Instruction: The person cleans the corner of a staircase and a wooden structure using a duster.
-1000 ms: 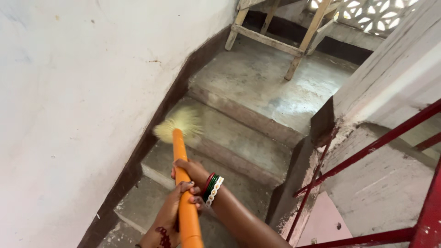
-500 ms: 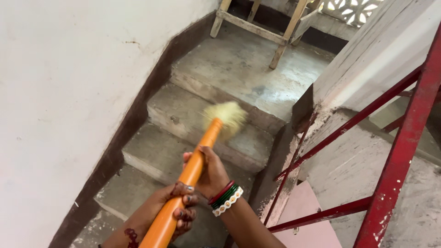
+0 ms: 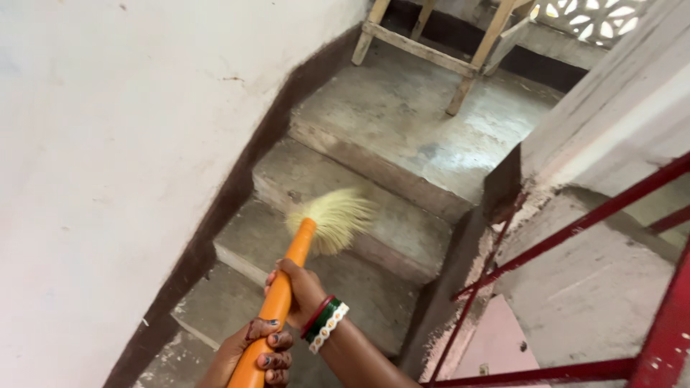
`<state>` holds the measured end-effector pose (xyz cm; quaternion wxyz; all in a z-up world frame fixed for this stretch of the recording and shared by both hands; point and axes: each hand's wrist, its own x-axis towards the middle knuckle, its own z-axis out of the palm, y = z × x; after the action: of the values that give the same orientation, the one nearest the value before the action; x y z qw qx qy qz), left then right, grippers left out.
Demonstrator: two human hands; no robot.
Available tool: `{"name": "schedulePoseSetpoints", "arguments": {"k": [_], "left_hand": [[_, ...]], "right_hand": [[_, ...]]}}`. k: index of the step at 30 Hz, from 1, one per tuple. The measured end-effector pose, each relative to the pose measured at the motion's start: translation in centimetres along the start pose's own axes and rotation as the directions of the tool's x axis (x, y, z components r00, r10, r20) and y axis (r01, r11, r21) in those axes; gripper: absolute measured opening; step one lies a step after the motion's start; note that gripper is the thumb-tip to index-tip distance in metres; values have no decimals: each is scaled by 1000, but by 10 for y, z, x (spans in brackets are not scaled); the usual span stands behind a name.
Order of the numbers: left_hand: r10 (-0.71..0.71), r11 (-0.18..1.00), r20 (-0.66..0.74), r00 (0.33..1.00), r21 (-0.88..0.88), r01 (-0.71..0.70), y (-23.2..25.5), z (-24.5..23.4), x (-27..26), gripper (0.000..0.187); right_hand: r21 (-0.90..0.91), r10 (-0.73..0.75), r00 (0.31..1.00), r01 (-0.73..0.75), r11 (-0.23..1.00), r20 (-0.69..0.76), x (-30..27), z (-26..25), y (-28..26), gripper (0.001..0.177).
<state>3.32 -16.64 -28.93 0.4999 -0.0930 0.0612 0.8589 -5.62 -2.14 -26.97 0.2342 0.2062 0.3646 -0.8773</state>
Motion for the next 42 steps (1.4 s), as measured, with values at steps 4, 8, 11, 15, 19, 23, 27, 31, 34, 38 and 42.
{"name": "schedulePoseSetpoints", "arguments": {"k": [4,8,11,15,19,23,27,31,34,38,42], "left_hand": [[236,972,-8,972,14,-236,4,-2,6,26],[388,907,-208,898,258,-332,-4,39,6,20],[357,853,-319,878,494,-167,-13,76,-7,34],[295,875,-405,866,478,-75,-24,99,4,35],[130,943,-299,945,331,-25,-38,71,36,31],[-59,960,-206,977,258,112,-49,30,65,27],[-146,967,-227,963,172,187,-52,16,73,22],[-85,996,-231,969,11,90,-49,9,62,18],[-107,994,-111,988,1,108,-35,0,47,19],[138,988,-124,983,91,-128,-20,-9,52,23],[448,894,-258,856,150,-423,-16,6,57,20]], "right_hand": [[-230,102,992,-83,970,72,32,27,-3,22],[-357,73,983,-9,934,167,33,34,-13,24],[-317,31,985,25,948,172,15,29,-23,21],[-244,-114,991,128,961,70,-24,9,-38,18],[-385,-252,967,219,896,-36,-73,-26,-33,29],[-181,-252,933,210,961,-257,-98,-64,-24,23],[-110,-177,923,148,983,-341,-89,-87,-16,23],[-171,-134,948,87,981,-289,-65,-82,-6,26],[-259,-96,964,29,965,-249,-39,-63,-3,25],[-537,28,996,-71,840,-88,-5,-30,-12,36],[-483,63,988,13,875,142,7,4,-16,26]]}}
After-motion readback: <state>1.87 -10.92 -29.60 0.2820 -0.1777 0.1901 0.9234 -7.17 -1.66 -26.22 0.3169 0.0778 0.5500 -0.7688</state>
